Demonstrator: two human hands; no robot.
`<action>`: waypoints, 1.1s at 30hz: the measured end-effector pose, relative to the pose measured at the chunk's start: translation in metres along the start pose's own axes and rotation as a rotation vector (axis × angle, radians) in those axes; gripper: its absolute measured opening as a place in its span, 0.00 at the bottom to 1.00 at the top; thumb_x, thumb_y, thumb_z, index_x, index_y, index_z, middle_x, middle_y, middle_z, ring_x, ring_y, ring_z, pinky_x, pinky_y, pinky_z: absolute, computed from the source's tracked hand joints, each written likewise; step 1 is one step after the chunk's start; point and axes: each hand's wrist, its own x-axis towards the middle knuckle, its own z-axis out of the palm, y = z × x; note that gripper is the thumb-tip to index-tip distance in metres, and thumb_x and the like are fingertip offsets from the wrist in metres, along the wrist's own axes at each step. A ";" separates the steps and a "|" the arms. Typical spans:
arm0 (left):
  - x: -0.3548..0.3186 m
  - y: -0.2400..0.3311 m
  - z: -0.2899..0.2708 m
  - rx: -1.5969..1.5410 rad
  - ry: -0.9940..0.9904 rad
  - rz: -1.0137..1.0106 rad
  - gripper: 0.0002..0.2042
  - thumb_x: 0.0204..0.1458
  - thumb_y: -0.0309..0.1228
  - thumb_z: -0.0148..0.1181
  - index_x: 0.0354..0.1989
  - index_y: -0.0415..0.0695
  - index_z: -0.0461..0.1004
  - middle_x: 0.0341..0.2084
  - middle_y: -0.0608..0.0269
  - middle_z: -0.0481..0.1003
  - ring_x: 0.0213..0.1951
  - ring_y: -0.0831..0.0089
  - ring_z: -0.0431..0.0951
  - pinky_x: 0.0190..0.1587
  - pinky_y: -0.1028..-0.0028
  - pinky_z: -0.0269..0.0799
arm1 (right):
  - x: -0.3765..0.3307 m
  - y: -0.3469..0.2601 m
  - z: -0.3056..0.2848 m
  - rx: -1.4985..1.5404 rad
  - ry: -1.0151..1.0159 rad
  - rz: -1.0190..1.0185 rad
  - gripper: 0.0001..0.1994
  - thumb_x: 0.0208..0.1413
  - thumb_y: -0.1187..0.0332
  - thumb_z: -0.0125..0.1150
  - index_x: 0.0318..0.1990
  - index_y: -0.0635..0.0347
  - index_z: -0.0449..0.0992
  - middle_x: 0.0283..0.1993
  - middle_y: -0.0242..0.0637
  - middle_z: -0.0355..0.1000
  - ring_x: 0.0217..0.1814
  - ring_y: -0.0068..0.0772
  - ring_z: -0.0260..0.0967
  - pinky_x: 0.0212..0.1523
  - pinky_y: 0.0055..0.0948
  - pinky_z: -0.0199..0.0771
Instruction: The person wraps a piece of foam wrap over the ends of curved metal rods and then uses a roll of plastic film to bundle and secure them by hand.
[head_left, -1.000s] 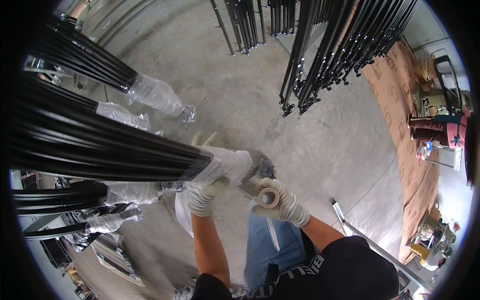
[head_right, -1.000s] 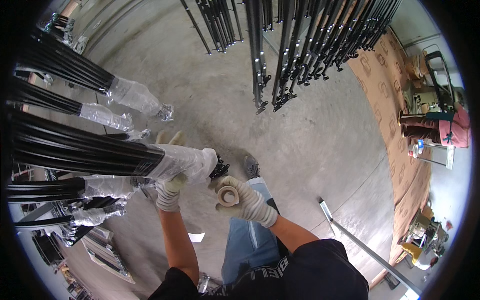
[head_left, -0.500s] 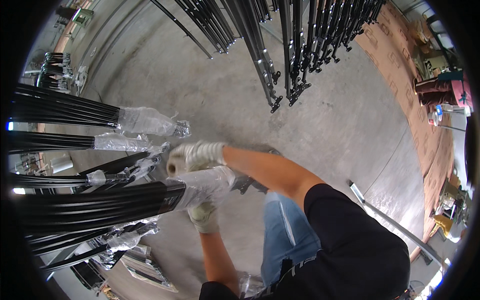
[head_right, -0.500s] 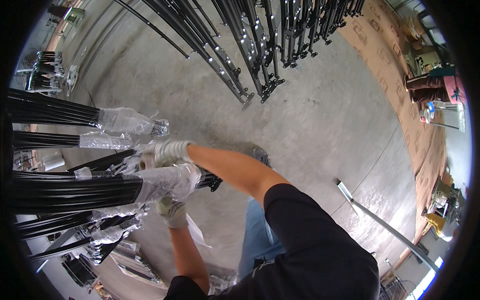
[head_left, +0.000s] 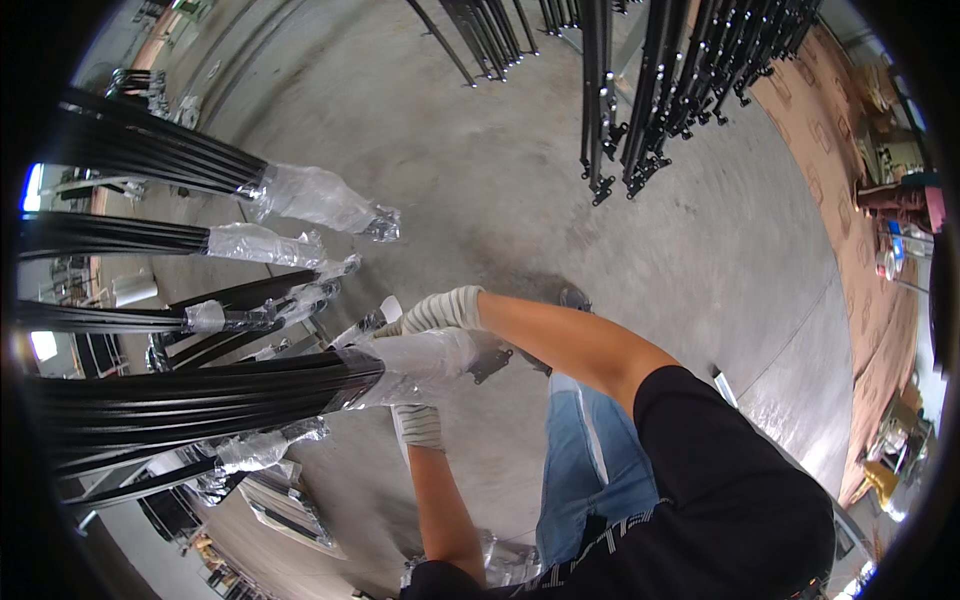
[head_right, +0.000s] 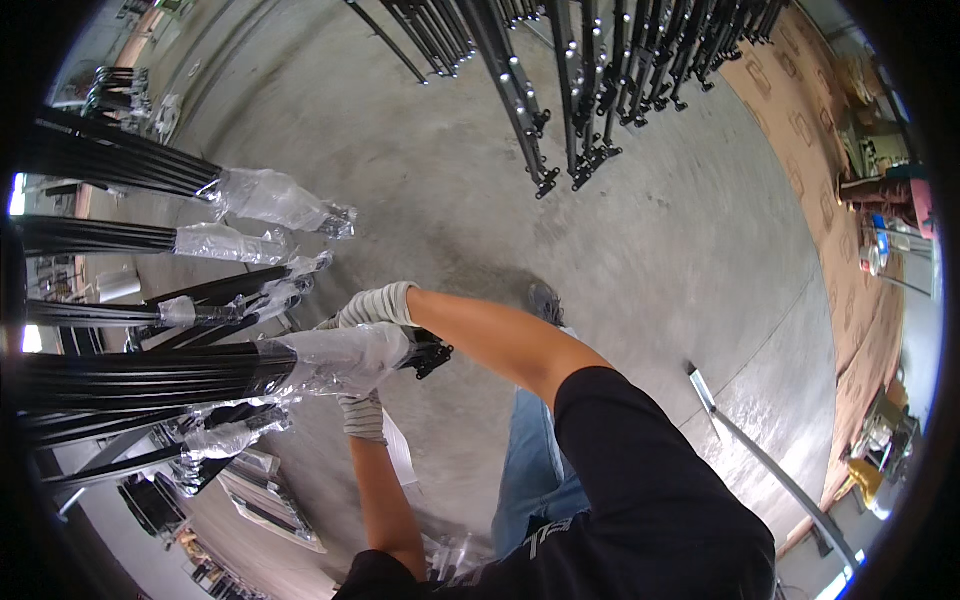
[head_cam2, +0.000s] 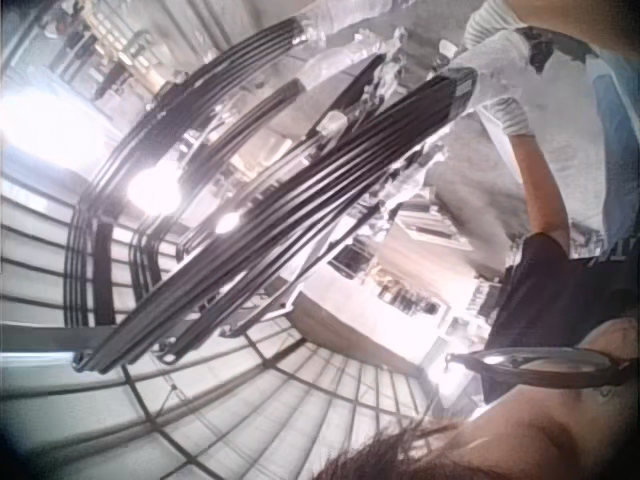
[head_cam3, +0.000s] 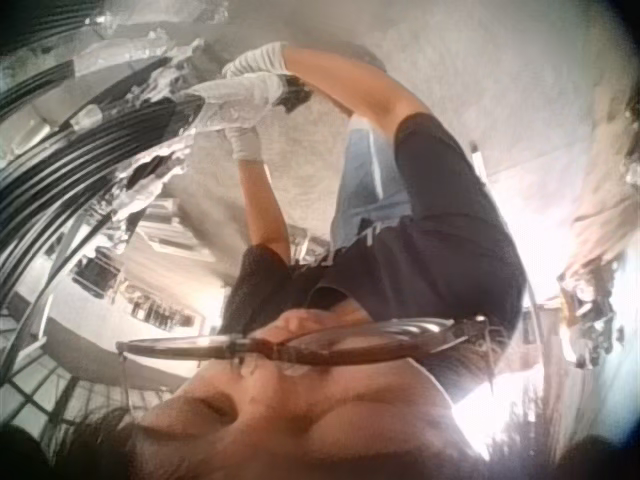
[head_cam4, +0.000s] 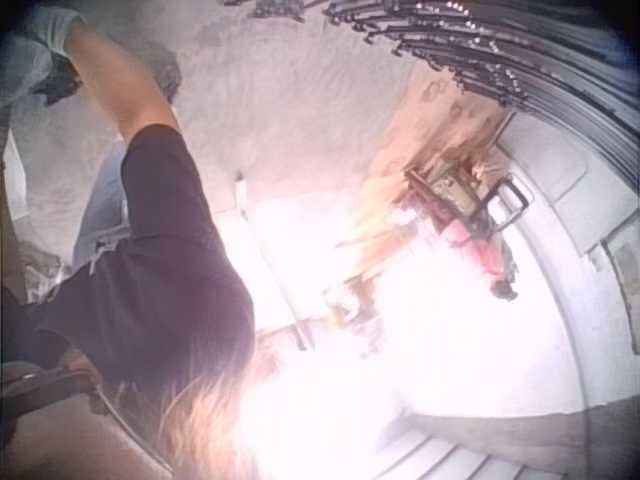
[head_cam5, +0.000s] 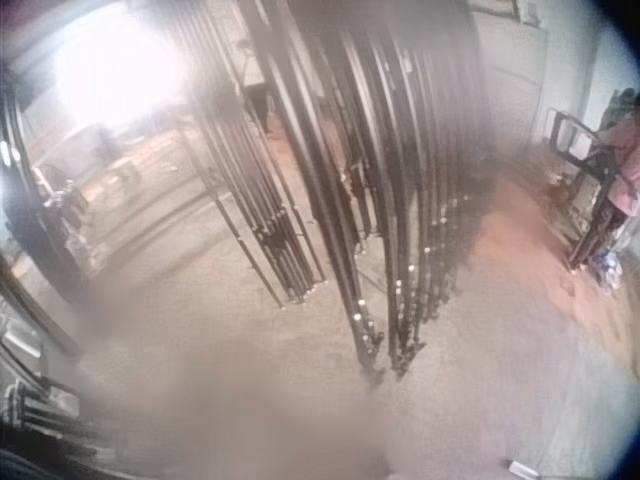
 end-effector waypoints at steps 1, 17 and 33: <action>0.001 -0.008 0.003 0.024 0.018 0.060 0.27 0.40 0.36 0.60 0.49 0.43 0.59 0.46 0.60 0.63 0.45 0.63 0.66 0.47 0.65 0.64 | -0.004 0.003 -0.001 -0.055 0.067 0.000 0.26 0.41 0.74 0.55 0.52 0.54 0.59 0.48 0.31 0.63 0.51 0.27 0.57 0.51 0.25 0.57; -0.038 0.006 0.072 -0.031 0.181 0.169 0.28 0.37 0.29 0.61 0.48 0.40 0.56 0.43 0.60 0.64 0.44 0.70 0.66 0.46 0.71 0.64 | -0.041 0.057 0.042 -0.568 0.848 -0.368 0.13 0.44 0.74 0.49 0.41 0.60 0.71 0.42 0.37 0.65 0.48 0.32 0.60 0.51 0.23 0.58; -0.082 0.064 0.066 0.061 0.213 0.196 0.17 0.36 0.18 0.57 0.38 0.40 0.65 0.30 0.65 0.69 0.33 0.79 0.69 0.35 0.79 0.66 | -0.035 0.073 0.074 -1.071 1.120 -0.508 0.32 0.28 0.72 0.66 0.47 0.57 0.60 0.38 0.41 0.65 0.39 0.39 0.64 0.40 0.31 0.66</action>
